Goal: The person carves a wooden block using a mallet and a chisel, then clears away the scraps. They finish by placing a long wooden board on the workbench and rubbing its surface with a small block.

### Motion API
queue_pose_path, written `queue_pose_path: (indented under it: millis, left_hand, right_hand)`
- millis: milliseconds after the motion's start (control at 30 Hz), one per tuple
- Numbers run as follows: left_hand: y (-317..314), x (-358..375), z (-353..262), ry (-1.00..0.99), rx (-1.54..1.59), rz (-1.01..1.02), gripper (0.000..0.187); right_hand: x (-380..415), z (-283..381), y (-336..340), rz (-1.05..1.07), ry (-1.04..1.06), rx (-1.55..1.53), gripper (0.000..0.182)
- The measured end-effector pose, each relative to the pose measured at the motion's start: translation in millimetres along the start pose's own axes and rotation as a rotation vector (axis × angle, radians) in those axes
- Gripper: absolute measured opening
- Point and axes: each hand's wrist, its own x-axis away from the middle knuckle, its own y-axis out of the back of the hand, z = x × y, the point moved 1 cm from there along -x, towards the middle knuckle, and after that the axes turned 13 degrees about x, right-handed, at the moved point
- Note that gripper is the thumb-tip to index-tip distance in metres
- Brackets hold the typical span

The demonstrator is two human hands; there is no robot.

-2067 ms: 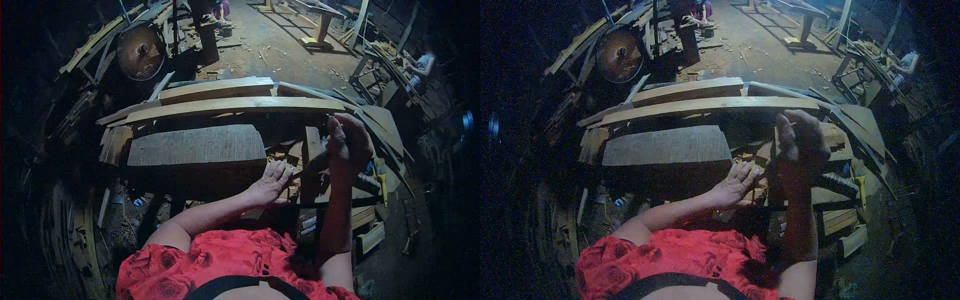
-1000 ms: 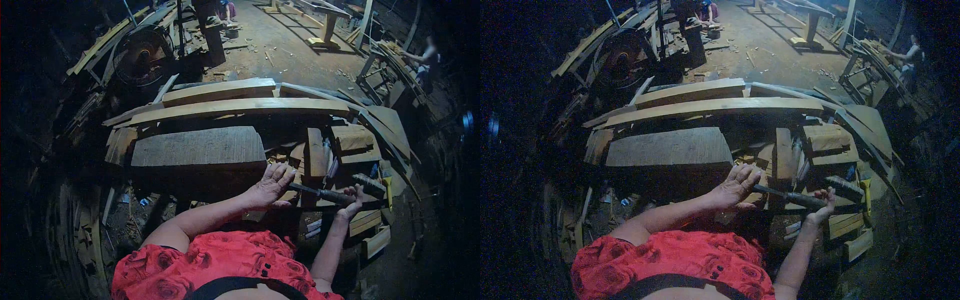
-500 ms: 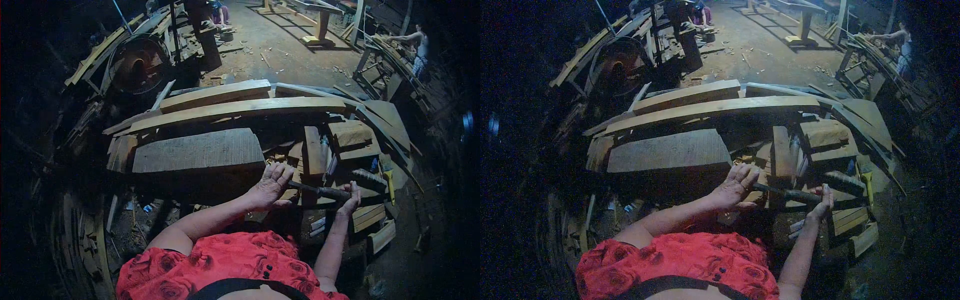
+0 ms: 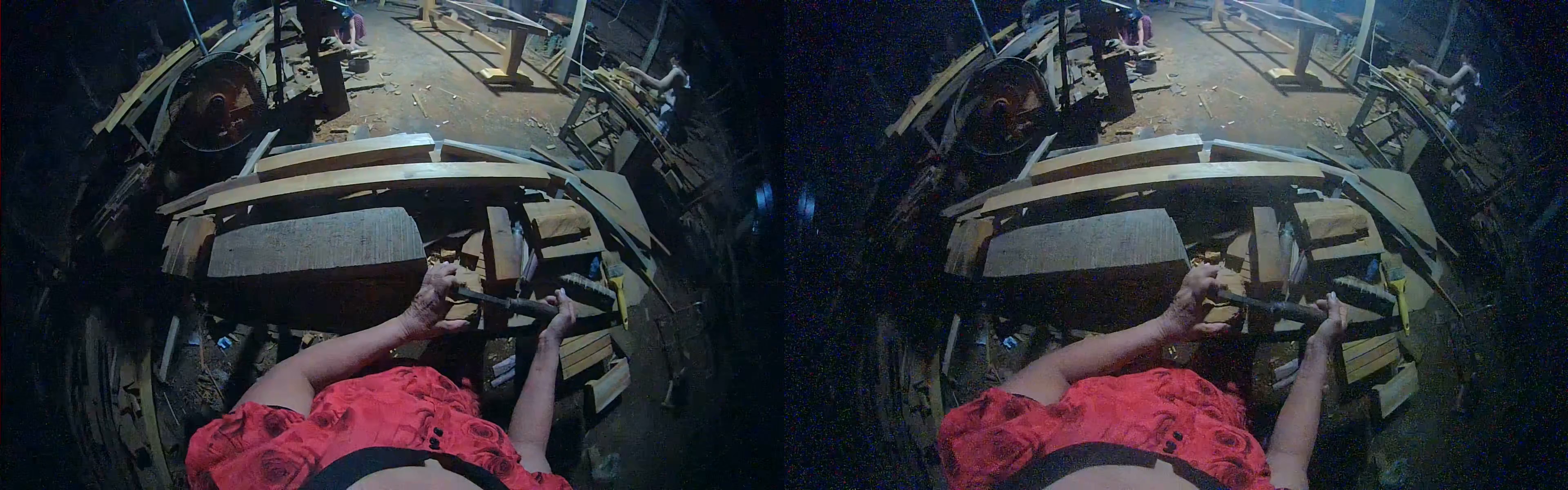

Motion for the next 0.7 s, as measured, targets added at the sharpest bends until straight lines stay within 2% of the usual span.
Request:
queue_pose_path:
  millis: [167, 267, 333, 367, 433, 500, 600, 667, 700]
  left_hand:
    - [2.0, -1.0, -4.0, 0.012, -0.002, -0.002, 0.077]
    - [3.4, -1.7, -8.1, 0.018, -0.032, -0.003, 0.077]
    - [3.6, -2.9, -9.4, -0.008, -0.026, -0.014, 0.077]
    - [3.5, -3.5, -8.4, 0.001, -0.012, 0.009, 0.076]
    - [5.1, -3.1, -6.4, 0.010, -0.004, 0.027, 0.076]
    - [3.4, -0.8, -5.1, 0.042, -0.004, 0.046, 0.075]
    - [1.5, 1.7, -4.6, 0.059, -0.004, 0.016, 0.072]
    - [2.7, 2.4, -3.8, 0.055, 0.008, 0.028, 0.070]
    - [2.7, 2.5, -3.5, 0.051, 0.022, 0.037, 0.069]
  right_hand:
    - [-15.4, -16.4, 9.2, 0.027, 0.011, 0.005, 0.016]
    - [-6.7, -10.8, 8.0, 0.069, 0.095, -0.002, 0.017]
    - [7.0, 5.8, 6.1, 0.237, 0.082, 0.042, 0.019]
    - [10.0, 14.2, 10.4, 0.241, 0.086, 0.041, 0.019]
    - [16.0, 22.4, 24.0, 0.402, 0.058, 0.495, 0.021]
    - [16.5, 12.4, 40.0, 0.452, 0.050, 0.431, 0.019]
    - [8.1, -12.1, 67.4, 0.378, 0.091, 0.259, 0.019]
    - [15.7, -12.4, 77.2, 0.256, -0.206, -0.242, 0.022]
    - [19.4, -10.3, 82.0, 0.258, -0.205, -0.243, 0.022]
